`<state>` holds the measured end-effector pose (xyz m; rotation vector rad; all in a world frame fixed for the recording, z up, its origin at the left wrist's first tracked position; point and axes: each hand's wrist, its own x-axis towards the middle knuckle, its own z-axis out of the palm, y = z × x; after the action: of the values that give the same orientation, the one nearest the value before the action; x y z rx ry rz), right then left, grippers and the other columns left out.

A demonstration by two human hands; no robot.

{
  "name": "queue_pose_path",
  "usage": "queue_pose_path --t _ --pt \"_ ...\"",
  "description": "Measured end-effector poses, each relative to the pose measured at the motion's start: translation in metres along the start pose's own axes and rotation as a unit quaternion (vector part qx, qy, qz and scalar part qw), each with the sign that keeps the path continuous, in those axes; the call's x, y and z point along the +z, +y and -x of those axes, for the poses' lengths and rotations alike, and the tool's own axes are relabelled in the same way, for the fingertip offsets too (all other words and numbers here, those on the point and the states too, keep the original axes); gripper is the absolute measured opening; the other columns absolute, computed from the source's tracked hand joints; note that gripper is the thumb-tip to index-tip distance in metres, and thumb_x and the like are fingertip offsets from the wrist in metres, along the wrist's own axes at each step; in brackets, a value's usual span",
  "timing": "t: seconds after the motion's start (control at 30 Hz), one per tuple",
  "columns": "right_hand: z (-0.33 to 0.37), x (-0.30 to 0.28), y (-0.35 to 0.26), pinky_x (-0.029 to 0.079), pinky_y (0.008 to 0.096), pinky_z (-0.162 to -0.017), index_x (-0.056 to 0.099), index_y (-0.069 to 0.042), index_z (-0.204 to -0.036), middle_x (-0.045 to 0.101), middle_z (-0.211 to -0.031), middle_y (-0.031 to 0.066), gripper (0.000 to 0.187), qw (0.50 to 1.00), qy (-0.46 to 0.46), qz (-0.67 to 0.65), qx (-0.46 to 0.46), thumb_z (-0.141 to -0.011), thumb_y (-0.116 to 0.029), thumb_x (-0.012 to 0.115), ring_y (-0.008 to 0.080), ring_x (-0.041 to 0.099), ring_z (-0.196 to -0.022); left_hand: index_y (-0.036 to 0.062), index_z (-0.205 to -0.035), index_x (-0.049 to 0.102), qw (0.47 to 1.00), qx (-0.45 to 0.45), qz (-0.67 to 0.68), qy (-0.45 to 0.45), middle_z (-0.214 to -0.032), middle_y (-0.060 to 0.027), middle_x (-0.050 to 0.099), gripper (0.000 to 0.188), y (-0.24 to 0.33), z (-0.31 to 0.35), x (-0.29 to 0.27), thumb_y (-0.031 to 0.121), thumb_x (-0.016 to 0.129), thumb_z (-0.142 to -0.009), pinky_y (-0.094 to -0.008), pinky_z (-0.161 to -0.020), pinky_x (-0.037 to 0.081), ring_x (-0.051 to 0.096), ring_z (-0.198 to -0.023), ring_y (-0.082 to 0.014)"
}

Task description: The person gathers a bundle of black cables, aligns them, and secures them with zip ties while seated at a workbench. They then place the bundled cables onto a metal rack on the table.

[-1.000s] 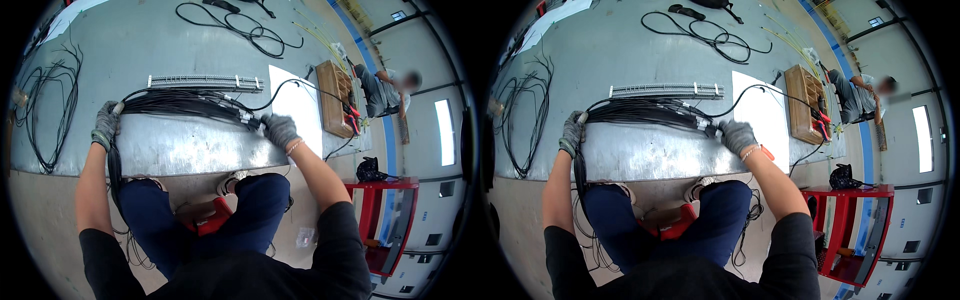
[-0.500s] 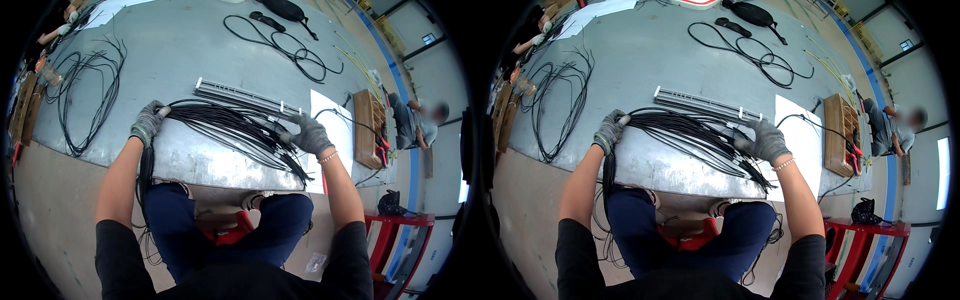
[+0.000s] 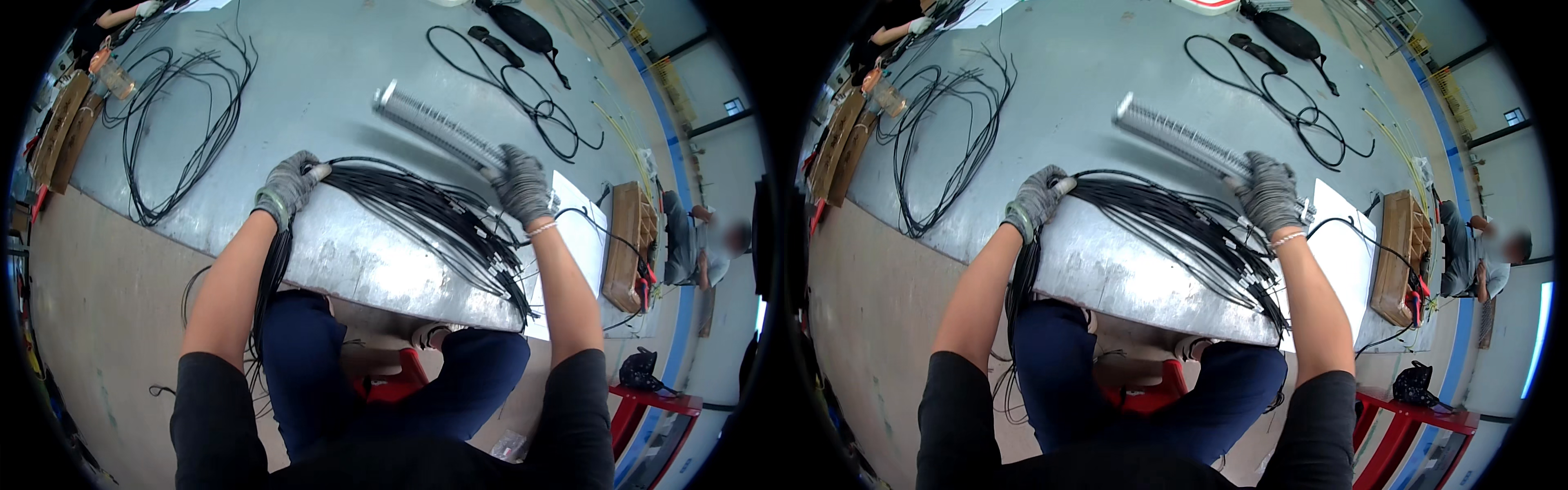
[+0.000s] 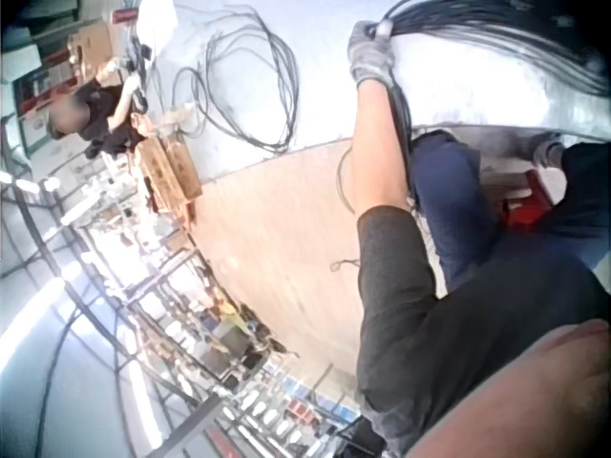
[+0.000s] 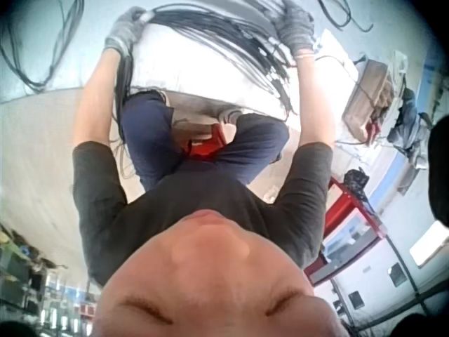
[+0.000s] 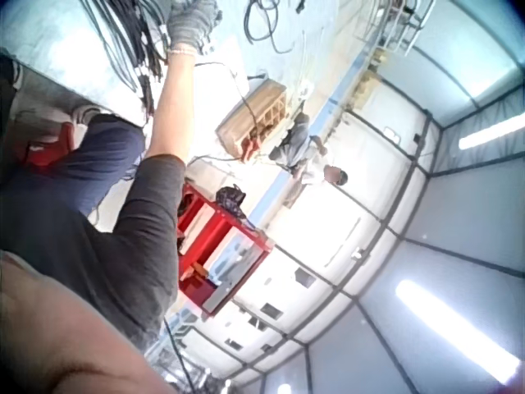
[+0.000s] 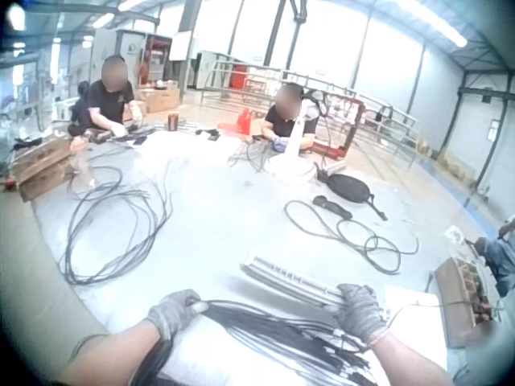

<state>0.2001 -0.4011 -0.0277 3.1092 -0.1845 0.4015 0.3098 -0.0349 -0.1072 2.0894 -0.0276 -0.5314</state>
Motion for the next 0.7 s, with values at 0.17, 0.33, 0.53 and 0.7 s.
queue_pose_path --t 0.17,0.33,0.53,0.7 --pt "0.028 -0.069 -0.058 0.047 0.0412 -0.089 0.053 0.000 -0.119 0.066 -0.090 0.0165 0.065 0.979 -0.083 -0.187 0.001 -0.079 -0.049 0.068 0.0306 0.065 -0.091 0.0061 -0.100 0.059 1.000 -0.021 0.020 -0.004 -0.060 -0.0026 0.052 0.035 0.002 -0.001 -0.003 0.036 0.069 -0.084 -0.0296 -0.040 0.037 0.041 -0.041 -0.0114" --pt "0.094 -0.059 -0.108 0.051 0.0372 -0.077 0.049 0.003 -0.122 0.062 -0.096 0.0194 0.063 0.906 -0.291 -0.306 -0.021 -0.079 -0.036 0.073 0.0298 0.064 -0.091 0.0057 -0.103 0.061 0.992 0.124 -0.030 0.019 -0.071 -0.0046 0.059 0.034 -0.031 -0.021 -0.005 0.034 0.067 -0.086 -0.0330 -0.063 0.049 0.054 -0.058 -0.0195" --pt "0.101 -0.065 -0.135 0.049 0.0394 -0.082 0.053 0.001 -0.122 0.064 -0.096 0.0210 0.066 0.916 -0.301 -0.238 -0.121 -0.078 -0.046 0.069 0.0327 0.063 -0.089 0.0081 -0.103 0.060 0.999 -0.031 -0.001 -0.034 -0.067 -0.0028 0.054 0.032 0.012 0.004 -0.009 0.035 0.067 -0.087 -0.0290 -0.047 0.043 0.047 -0.051 -0.0117" --pt "0.088 -0.099 -0.138 0.053 0.0381 -0.074 0.054 0.002 -0.118 0.066 -0.089 0.0174 0.062 0.931 -0.229 -0.269 -0.093 -0.077 -0.042 0.071 0.0304 0.066 -0.081 0.0082 -0.103 0.059 0.999 0.010 -0.008 -0.031 -0.062 0.0011 0.047 0.030 0.000 -0.004 -0.007 0.033 0.066 -0.088 -0.0262 -0.041 0.038 0.041 -0.048 -0.0084"
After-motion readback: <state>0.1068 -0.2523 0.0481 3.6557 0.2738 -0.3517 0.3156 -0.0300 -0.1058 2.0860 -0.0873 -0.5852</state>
